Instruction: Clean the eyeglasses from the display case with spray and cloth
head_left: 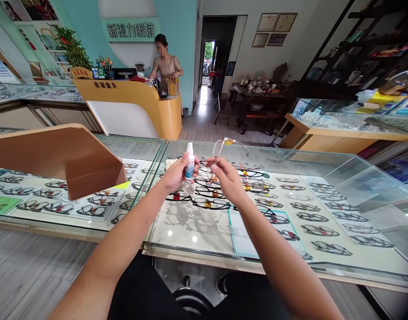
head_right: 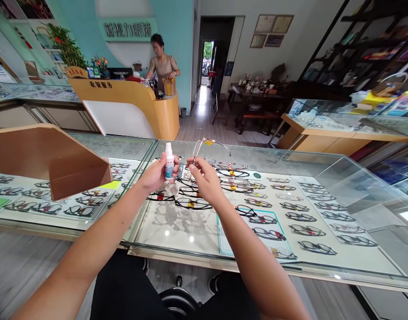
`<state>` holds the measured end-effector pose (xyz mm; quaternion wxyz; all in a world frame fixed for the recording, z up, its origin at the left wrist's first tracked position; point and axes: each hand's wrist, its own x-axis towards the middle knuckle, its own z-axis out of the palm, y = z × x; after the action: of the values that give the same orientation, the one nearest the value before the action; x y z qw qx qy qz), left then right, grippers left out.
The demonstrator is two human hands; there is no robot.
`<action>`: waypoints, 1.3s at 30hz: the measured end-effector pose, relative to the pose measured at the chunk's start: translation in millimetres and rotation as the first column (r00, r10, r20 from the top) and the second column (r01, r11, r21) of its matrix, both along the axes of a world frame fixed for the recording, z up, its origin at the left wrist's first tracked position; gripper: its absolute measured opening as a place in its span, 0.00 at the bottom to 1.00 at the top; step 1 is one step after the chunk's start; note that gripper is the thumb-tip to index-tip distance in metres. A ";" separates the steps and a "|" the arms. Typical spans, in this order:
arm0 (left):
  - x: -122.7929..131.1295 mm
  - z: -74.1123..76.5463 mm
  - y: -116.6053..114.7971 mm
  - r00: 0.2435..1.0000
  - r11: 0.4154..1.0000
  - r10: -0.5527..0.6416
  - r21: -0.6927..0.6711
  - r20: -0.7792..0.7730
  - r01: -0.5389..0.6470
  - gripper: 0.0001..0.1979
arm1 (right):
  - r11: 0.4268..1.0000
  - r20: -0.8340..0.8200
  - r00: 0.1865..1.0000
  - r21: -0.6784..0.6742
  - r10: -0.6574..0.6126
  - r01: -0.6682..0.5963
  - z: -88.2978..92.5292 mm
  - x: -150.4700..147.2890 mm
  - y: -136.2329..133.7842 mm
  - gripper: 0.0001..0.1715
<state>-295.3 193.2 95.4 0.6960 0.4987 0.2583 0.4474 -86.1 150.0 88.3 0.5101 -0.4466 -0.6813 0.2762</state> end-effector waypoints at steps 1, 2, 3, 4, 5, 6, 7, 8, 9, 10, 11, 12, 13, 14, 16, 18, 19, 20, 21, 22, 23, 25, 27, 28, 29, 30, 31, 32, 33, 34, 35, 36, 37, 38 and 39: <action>-0.2 -1.0 0.4 1.000 1.000 -0.002 0.007 -0.002 0.002 0.34 | 1.000 -0.006 1.000 -0.004 0.004 -0.004 -0.4 0.1 0.3 0.17; -0.4 -2.1 0.9 1.000 1.000 -0.002 0.015 -0.004 0.002 0.34 | 1.000 -0.012 1.000 -0.006 0.008 -0.008 -0.7 0.2 0.5 0.17; -0.6 -3.4 1.3 1.000 1.000 0.000 0.023 -0.007 0.000 0.35 | 1.000 -0.015 1.000 -0.007 0.010 -0.010 -0.9 0.3 0.5 0.17; -0.8 -4.6 1.7 1.000 1.000 0.002 0.030 -0.011 -0.002 0.34 | 1.000 -0.016 1.000 -0.007 0.012 -0.012 -0.9 0.3 0.4 0.17; -0.9 -5.6 1.9 1.000 0.999 0.004 0.034 -0.016 -0.003 0.34 | 1.000 -0.017 1.000 -0.005 0.011 -0.012 -0.8 0.4 0.4 0.17; -1.0 -6.4 2.1 1.000 0.999 0.003 0.036 -0.020 -0.002 0.33 | 1.000 -0.018 1.000 -0.003 0.011 -0.011 -0.8 0.4 0.3 0.17; -1.1 -6.8 2.1 1.000 0.999 -0.001 0.035 -0.018 0.002 0.32 | 1.000 -0.020 1.000 -0.003 0.012 -0.012 -0.7 0.4 0.3 0.17; -1.2 -6.9 2.2 1.000 0.999 -0.006 0.032 -0.013 0.006 0.30 | 1.000 -0.024 1.000 -0.006 0.014 -0.014 -0.8 0.4 0.5 0.17; -1.2 -6.6 2.2 1.000 1.000 -0.007 0.026 -0.005 0.007 0.30 | 1.000 -0.030 0.999 -0.011 0.019 -0.020 -1.0 0.3 0.7 0.17; -1.2 -5.9 2.1 1.000 1.000 -0.005 0.018 -0.001 0.005 0.30 | 0.999 -0.039 0.999 -0.018 0.028 -0.029 -1.3 0.3 0.9 0.17; -1.0 -5.1 2.1 1.000 1.000 0.004 0.010 -0.001 -0.004 0.31 | 0.999 -0.047 0.998 -0.026 0.041 -0.042 -1.6 0.1 1.0 0.17; -0.9 -4.2 2.1 1.000 1.000 0.020 0.001 -0.008 -0.020 0.33 | 0.998 -0.054 0.997 -0.037 0.057 -0.059 -1.9 -0.1 1.0 0.17; -0.6 -3.6 2.1 0.999 0.999 0.044 -0.003 -0.020 -0.044 0.35 | 0.996 -0.060 0.995 -0.048 0.075 -0.078 -2.0 -0.4 0.8 0.18; -0.3 -3.1 2.2 0.996 0.997 0.077 0.002 -0.032 -0.077 0.37 | 0.993 -0.063 0.993 -0.060 0.097 -0.101 -2.1 -0.8 0.2 0.18; 0.2 -3.3 2.2 0.984 0.984 0.168 0.065 -0.068 -0.163 0.37 | 0.985 -0.063 0.987 -0.078 0.146 -0.151 -1.8 -2.2 -1.5 0.18; 0.6 -4.3 2.2 0.956 0.951 0.272 0.186 -0.113 -0.248 0.35 | 0.973 -0.060 0.977 -0.098 0.205 -0.210 -1.2 -4.2 -3.8 0.18; 0.6 -4.8 2.3 0.940 0.932 0.311 0.241 -0.138 -0.272 0.34 | 0.964 -0.065 0.970 -0.110 0.236 -0.242 -0.9 -5.3 -5.0 0.19; 0.6 -5.2 2.3 0.928 0.918 0.336 0.279 -0.164 -0.283 0.33 | 0.953 -0.072 0.961 -0.125 0.268 -0.275 -0.6 -6.4 -6.1 0.19; 0.4 -5.4 2.5 0.917 0.910 0.350 0.301 -0.189 -0.285 0.32 | 0.943 -0.079 0.952 -0.138 0.296 -0.304 -0.3 -7.4 -7.2 0.19; 0.2 -5.5 2.7 0.910 0.908 0.354 0.311 -0.213 -0.281 0.32 | 0.933 -0.085 0.944 -0.148 0.318 -0.327 -0.2 -8.3 -8.2 0.19; -0.1 -5.6 2.9 0.904 0.908 0.355 0.317 -0.236 -0.274 0.31 | 0.926 -0.087 0.938 -0.153 0.334 -0.344 0.0 -9.2 -9.0 0.20; -0.7 -5.5 3.2 0.897 0.906 0.356 0.334 -0.264 -0.261 0.30 | 0.918 -0.084 0.931 -0.159 0.355 -0.364 0.5 -10.2 -10.3 0.22; -0.8 -5.6 3.1 0.903 0.906 0.341 0.348 -0.261 -0.242 0.29 | 0.912 -0.086 0.926 -0.161 0.367 -0.377 1.2 -10.5 -10.9 0.23; -0.7 -5.6 2.7 0.911 0.909 0.328 0.345 -0.249 -0.233 0.29 | 0.909 -0.092 0.923 -0.161 0.373 -0.384 1.6 -10.2 -10.9 0.23; -0.4 -5.6 2.3 0.918 0.913 0.318 0.338 -0.236 -0.229 0.30 | 0.908 -0.101 0.921 -0.160 0.376 -0.388 2.0 -9.7 -10.7 0.23; -0.1 -5.5 1.8 0.924 0.916 0.310 0.330 -0.224 -0.227 0.30 | 0.908 -0.112 0.920 -0.158 0.375 -0.389 2.3 -9.0 -10.2 0.24; 0.1 -5.3 1.2 0.926 0.918 0.309 0.321 -0.216 -0.232 0.31 | 0.910 -0.124 0.921 -0.154 0.369 -0.385 2.5 -8.1 -9.4 0.24; 0.2 -5.0 0.8 0.925 0.918 0.314 0.316 -0.212 -0.239 0.32 | 0.913 -0.139 0.923 -0.150 0.360 -0.379 2.7 -7.1 -8.4 0.25; 0.1 -4.7 0.5 0.923 0.917 0.319 0.317 -0.216 -0.242 0.32 | 0.918 -0.160 0.925 -0.146 0.345 -0.368 2.7 -5.9 -7.2 0.25; -0.1 -4.5 0.2 0.920 0.914 0.319 0.330 -0.229 -0.235 0.32 | 0.924 -0.186 0.926 -0.144 0.327 -0.355 2.6 -4.8 -5.9 0.25; -0.3 -4.5 0.0 0.915 0.910 0.318 0.351 -0.249 -0.221 0.32 | 0.928 -0.215 0.927 -0.145 0.307 -0.342 2.4 -3.7 -4.5 0.25; -0.4 -4.8 -0.2 0.910 0.905 0.311 0.379 -0.276 -0.194 0.31 | 0.933 -0.242 0.927 -0.150 0.287 -0.328 2.2 -2.8 -3.1 0.25; -0.2 -5.6 -0.6 0.903 0.898 0.298 0.412 -0.311 -0.154 0.30 | 0.937 -0.265 0.927 -0.155 0.266 -0.314 1.9 -2.1 -1.9 0.25; 0.3 -6.9 -1.3 0.892 0.890 0.282 0.443 -0.353 -0.106 0.29 | 0.941 -0.280 0.927 -0.158 0.249 -0.300 1.6 -1.7 -0.8 0.25; 1.1 -8.4 -2.1 0.879 0.881 0.270 0.468 -0.393 -0.062 0.29 | 0.944 -0.287 0.928 -0.158 0.236 -0.289 1.4 -1.5 0.0 0.25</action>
<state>-294.2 191.1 87.0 0.4438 0.7080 0.3455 0.4270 -87.6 150.0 89.7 0.5075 -0.3585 -0.6302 0.4655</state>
